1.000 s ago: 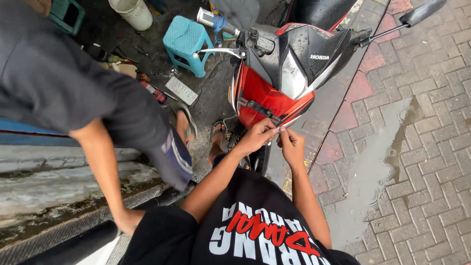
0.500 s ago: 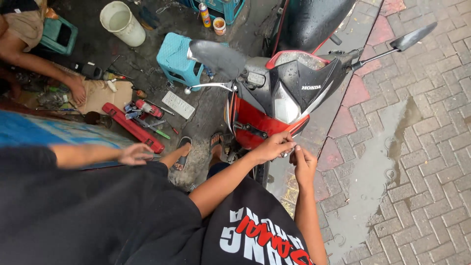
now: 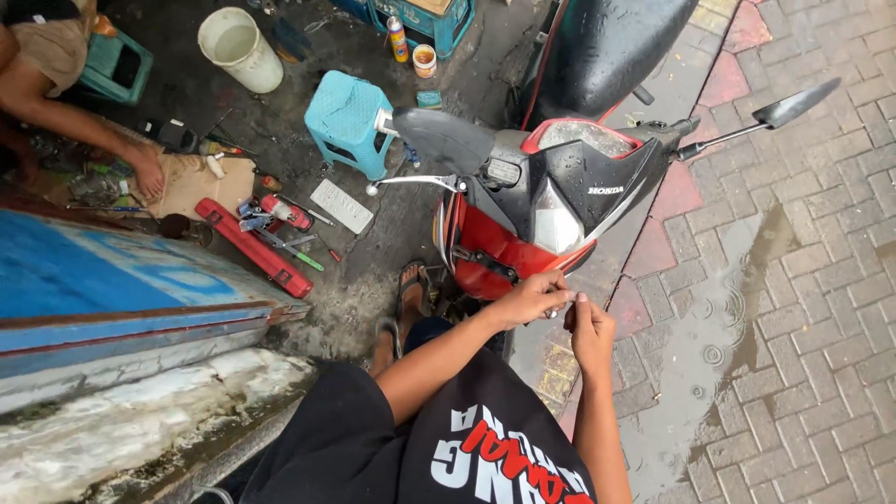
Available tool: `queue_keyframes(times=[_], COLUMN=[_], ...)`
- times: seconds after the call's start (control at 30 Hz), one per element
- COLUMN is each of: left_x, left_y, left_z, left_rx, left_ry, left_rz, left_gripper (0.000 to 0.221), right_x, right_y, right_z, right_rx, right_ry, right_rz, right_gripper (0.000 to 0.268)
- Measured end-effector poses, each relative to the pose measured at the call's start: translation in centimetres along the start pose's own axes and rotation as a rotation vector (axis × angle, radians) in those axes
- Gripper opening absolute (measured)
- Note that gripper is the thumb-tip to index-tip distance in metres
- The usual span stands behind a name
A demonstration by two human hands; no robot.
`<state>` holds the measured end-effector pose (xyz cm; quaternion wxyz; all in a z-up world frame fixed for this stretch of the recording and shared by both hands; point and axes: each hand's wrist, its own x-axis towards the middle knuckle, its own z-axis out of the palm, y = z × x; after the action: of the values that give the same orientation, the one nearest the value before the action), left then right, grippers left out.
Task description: The person is performing maintenance on a motorcycle, including removing the license plate and tightening various bolts using a wrench and screwdriver.
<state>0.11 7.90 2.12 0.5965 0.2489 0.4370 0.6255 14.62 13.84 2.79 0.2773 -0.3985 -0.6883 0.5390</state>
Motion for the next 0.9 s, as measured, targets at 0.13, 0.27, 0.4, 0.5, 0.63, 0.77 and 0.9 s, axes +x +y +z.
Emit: queue_keyframes(times=[0.13, 0.27, 0.4, 0.5, 0.63, 0.77, 0.9], left_x=[-0.5, -2.3, -5.0, -6.0, -10.1, -12.9, -14.0], left_y=[-0.6, -0.9, -0.5, -2.2, -1.6, -3.9, -3.4], left_z=[-0.7, -1.0, -0.1, -0.5, 0.0, -0.9, -1.7], left_rx=[-0.024, -0.017, -0.097, -0.140, -0.084, -0.046, -0.002], left_ry=[0.061, 0.163, 0.286, 0.361, 0.491, 0.630, 0.592], left_rz=[0.041, 0.077, 0.091, 0.095, 0.088, 0.125, 0.222], left_gripper=[0.006, 0.007, 0.012, 0.016, 0.017, 0.017, 0.015], right_x=[0.0, -0.5, -1.6, -3.3, -4.4, -6.3, -6.9], right_y=[0.1, -1.4, -0.5, -3.4, -0.4, -0.1, 0.3], right_z=[0.4, 0.9, 2.1, 3.6, 4.6, 6.0, 7.4], right_rx=[-0.045, -0.088, -0.098, -0.010, 0.020, 0.046, -0.011], right_ry=[-0.047, -0.119, -0.268, -0.288, -0.318, -0.394, -0.408], right_rz=[-0.004, -0.086, -0.013, 0.014, -0.005, -0.125, -0.171], right_gripper=[0.058, 0.037, 0.052, 0.048, 0.043, 0.018, 0.032])
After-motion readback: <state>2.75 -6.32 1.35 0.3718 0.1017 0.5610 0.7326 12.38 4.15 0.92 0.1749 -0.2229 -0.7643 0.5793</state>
